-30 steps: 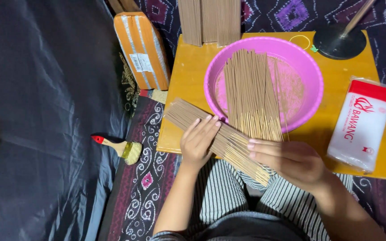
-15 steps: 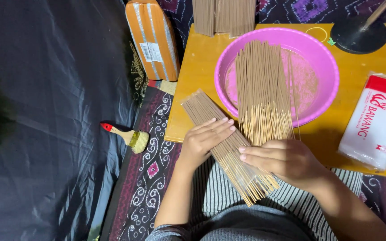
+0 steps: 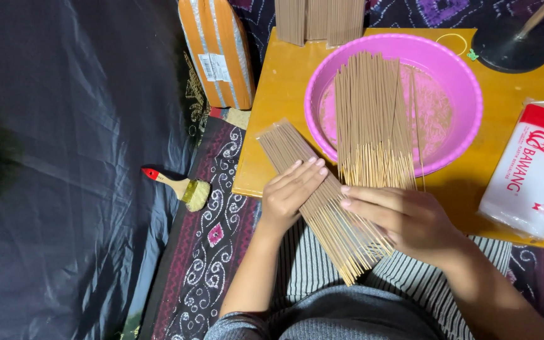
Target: Bundling incense sticks and inserting them into clear plastic sleeves for retail packaging.
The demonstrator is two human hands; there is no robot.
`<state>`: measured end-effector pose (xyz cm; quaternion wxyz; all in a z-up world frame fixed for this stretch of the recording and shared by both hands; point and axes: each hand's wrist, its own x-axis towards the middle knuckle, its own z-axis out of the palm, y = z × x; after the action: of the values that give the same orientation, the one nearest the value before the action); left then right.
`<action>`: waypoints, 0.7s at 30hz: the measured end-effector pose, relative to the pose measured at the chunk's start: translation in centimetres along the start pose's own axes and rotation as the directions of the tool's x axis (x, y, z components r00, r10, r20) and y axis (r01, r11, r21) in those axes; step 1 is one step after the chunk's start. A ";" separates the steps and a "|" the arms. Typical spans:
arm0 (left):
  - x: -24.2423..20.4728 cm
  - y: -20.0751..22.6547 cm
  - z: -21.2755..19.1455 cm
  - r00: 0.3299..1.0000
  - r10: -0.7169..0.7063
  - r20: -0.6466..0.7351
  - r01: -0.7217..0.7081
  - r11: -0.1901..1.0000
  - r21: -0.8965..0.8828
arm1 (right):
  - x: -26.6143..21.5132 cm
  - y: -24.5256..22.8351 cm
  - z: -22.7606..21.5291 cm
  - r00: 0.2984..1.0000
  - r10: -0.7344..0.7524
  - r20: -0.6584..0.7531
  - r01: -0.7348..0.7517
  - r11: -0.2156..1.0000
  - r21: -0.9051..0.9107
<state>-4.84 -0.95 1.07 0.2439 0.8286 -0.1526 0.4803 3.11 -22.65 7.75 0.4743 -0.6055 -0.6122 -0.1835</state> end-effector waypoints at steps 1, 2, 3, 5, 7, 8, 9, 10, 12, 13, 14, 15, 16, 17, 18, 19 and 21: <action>0.2 0.2 0.1 1.000 0.003 -0.002 -0.003 1.000 0.002 | 0.2 -0.1 0.0 0.999 -0.003 0.032 0.005 0.999 -0.054; 0.4 0.3 0.1 1.000 0.004 -0.001 -0.004 1.000 -0.002 | 0.2 -0.1 -0.1 1.000 -0.001 0.030 0.002 0.998 -0.057; 0.6 0.3 0.1 1.000 0.008 0.014 -0.008 1.000 -0.012 | 0.3 0.0 -0.2 1.000 -0.014 -0.011 0.014 0.999 -0.034; 0.9 0.3 0.1 0.999 0.013 0.030 -0.012 1.000 -0.024 | 0.5 0.1 -0.5 0.998 -0.025 -0.053 0.025 1.000 -0.013; 1.0 0.0 0.0 0.998 0.019 0.064 -0.014 0.997 -0.069 | 0.7 0.3 -1.0 1.000 0.026 -0.014 -0.024 0.996 0.084; 1.1 0.0 -0.1 0.998 0.020 0.065 -0.015 0.997 -0.072 | 0.4 0.7 -1.0 1.000 0.027 -0.014 -0.025 0.996 0.082; 1.3 0.0 -0.1 0.998 0.039 0.045 -0.036 0.998 -0.047 | 0.0 1.1 -1.0 0.999 0.015 0.035 -0.017 0.997 0.071; 1.5 0.0 -0.2 0.998 0.058 0.026 -0.057 0.998 -0.023 | -0.4 1.6 -1.0 0.996 0.003 0.084 -0.008 0.998 0.061; 1.1 -0.8 0.1 0.997 0.078 0.022 -0.078 0.997 0.017 | -0.5 2.0 -0.8 0.994 0.028 0.107 -0.036 0.996 0.079; 0.8 -1.2 0.2 0.995 0.096 0.021 -0.097 0.994 0.058 | -0.6 2.2 -0.6 0.990 0.054 0.130 -0.067 0.993 0.099; 0.6 -1.6 0.7 0.995 0.096 0.023 -0.097 0.994 0.056 | -0.3 2.5 -0.6 0.990 0.056 0.129 -0.069 0.993 0.098; 0.4 -2.0 1.1 0.994 0.111 -0.017 -0.109 0.992 0.068 | 0.0 2.8 -0.6 0.986 0.061 0.155 -0.082 0.987 0.135; 0.2 -2.5 1.5 0.990 0.126 -0.057 -0.121 0.989 0.081 | 0.3 3.0 -0.6 0.982 0.065 0.180 -0.096 0.980 0.172; 0.3 -2.9 2.1 0.990 0.127 -0.054 -0.122 0.989 0.077 | 0.5 3.5 -0.6 0.982 0.068 0.177 -0.099 0.980 0.171; 0.5 -3.3 2.7 0.989 0.127 -0.072 -0.122 0.990 0.073 | 0.7 4.0 -0.7 0.977 0.055 0.206 -0.090 0.983 0.163; 0.7 -3.7 3.3 0.987 0.128 -0.094 -0.122 0.990 0.067 | 1.0 4.5 -0.8 0.971 0.041 0.237 -0.079 0.985 0.153; 0.6 -4.2 3.5 0.990 0.097 -0.103 -0.091 0.994 0.067 | 2.3 4.4 -1.4 0.972 0.072 0.222 -0.110 0.980 0.165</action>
<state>0.05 0.59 -0.95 0.2030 0.8009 -0.1633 0.5391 8.02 -21.56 8.71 0.4650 -0.6050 -0.6451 -0.0400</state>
